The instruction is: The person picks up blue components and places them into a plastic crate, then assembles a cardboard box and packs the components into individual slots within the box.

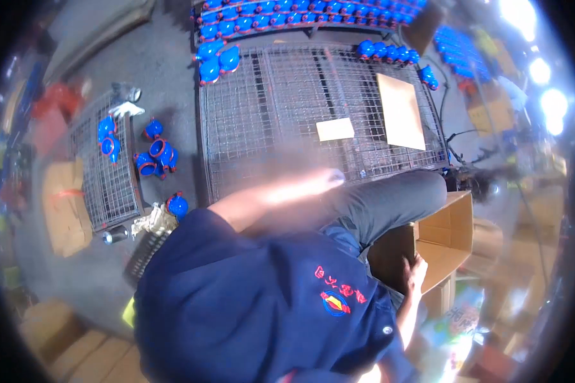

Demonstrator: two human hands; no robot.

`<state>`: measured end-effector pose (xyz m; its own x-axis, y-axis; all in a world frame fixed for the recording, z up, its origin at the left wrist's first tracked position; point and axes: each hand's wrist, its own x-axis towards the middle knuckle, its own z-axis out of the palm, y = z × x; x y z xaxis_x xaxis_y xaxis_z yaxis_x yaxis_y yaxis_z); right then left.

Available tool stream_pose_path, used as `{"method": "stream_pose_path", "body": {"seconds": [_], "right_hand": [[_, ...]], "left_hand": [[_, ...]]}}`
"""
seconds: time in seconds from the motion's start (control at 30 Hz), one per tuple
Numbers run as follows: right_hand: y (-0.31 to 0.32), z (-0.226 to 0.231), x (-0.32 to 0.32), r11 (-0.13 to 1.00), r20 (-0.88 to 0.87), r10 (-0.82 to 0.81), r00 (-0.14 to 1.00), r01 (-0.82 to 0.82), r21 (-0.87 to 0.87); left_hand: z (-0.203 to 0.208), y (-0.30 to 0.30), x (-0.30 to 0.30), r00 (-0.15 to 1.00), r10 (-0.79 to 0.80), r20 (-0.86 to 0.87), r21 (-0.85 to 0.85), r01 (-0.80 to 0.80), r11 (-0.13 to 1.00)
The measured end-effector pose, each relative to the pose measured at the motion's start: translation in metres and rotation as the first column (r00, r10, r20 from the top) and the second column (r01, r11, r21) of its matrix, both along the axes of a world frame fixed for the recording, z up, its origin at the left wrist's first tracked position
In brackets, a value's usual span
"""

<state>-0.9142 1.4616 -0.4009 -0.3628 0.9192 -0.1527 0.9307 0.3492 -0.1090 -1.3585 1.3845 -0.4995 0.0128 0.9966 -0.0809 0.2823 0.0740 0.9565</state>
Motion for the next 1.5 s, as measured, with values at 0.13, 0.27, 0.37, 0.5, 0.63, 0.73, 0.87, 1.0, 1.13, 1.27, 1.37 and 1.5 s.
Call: {"method": "stream_pose_path", "body": {"seconds": [0.13,0.27,0.37,0.5,0.63,0.73,0.87,1.0,1.13,1.27,1.37,1.5], "right_hand": [[-0.010,0.015,-0.010,0.994,-0.082,-0.100,0.992,0.096,-0.054],[0.007,-0.017,0.026,0.995,-0.054,0.014,0.998,-0.008,0.104],[0.010,-0.021,0.024,0.982,-0.068,0.080,0.994,-0.067,0.176],[0.001,-0.019,0.040,0.986,-0.157,0.015,0.987,0.012,0.168],[-0.016,-0.019,0.054,0.986,-0.188,-0.080,0.979,0.105,0.127],[-0.021,-0.017,0.033,0.994,-0.175,-0.071,0.982,0.084,0.069],[-0.022,-0.003,0.040,0.984,-0.155,-0.160,0.975,0.171,0.059],[-0.003,-0.011,0.025,0.992,-0.188,-0.104,0.977,0.117,0.056],[0.022,-0.005,-0.004,0.979,-0.251,-0.002,0.968,0.054,0.199],[0.041,0.025,-0.066,0.992,-0.346,-0.032,0.938,0.073,0.105],[0.055,0.021,-0.082,0.997,-0.322,-0.025,0.946,0.046,0.057],[0.080,0.001,-0.088,0.999,-0.327,0.049,0.944,-0.045,0.018]], "left_hand": [[0.005,-0.001,0.028,0.974,-0.009,-0.226,0.068,0.024,0.997],[0.028,-0.025,0.033,0.989,0.077,-0.128,-0.118,-0.092,0.989],[0.028,-0.047,0.007,0.968,0.051,-0.245,0.007,-0.051,0.999],[0.028,0.006,-0.013,0.941,0.339,0.012,-0.351,-0.314,0.882],[-0.002,0.079,-0.019,0.413,0.827,0.382,-0.432,-0.711,0.555],[-0.022,0.100,-0.084,0.382,0.842,0.380,-0.340,-0.789,0.512],[-0.017,0.147,-0.036,0.545,0.781,0.307,-0.268,-0.737,0.620],[-0.017,0.140,-0.060,0.545,0.758,0.358,-0.198,-0.750,0.632],[-0.009,0.112,-0.095,0.511,0.778,0.365,-0.208,-0.770,0.603],[-0.030,0.047,-0.196,0.387,0.820,0.422,-0.197,-0.843,0.500],[-0.045,-0.012,-0.272,0.247,0.880,0.406,-0.217,-0.909,0.355],[-0.088,-0.129,-0.375,-0.082,0.969,0.232,-0.178,-0.983,-0.041]]}}
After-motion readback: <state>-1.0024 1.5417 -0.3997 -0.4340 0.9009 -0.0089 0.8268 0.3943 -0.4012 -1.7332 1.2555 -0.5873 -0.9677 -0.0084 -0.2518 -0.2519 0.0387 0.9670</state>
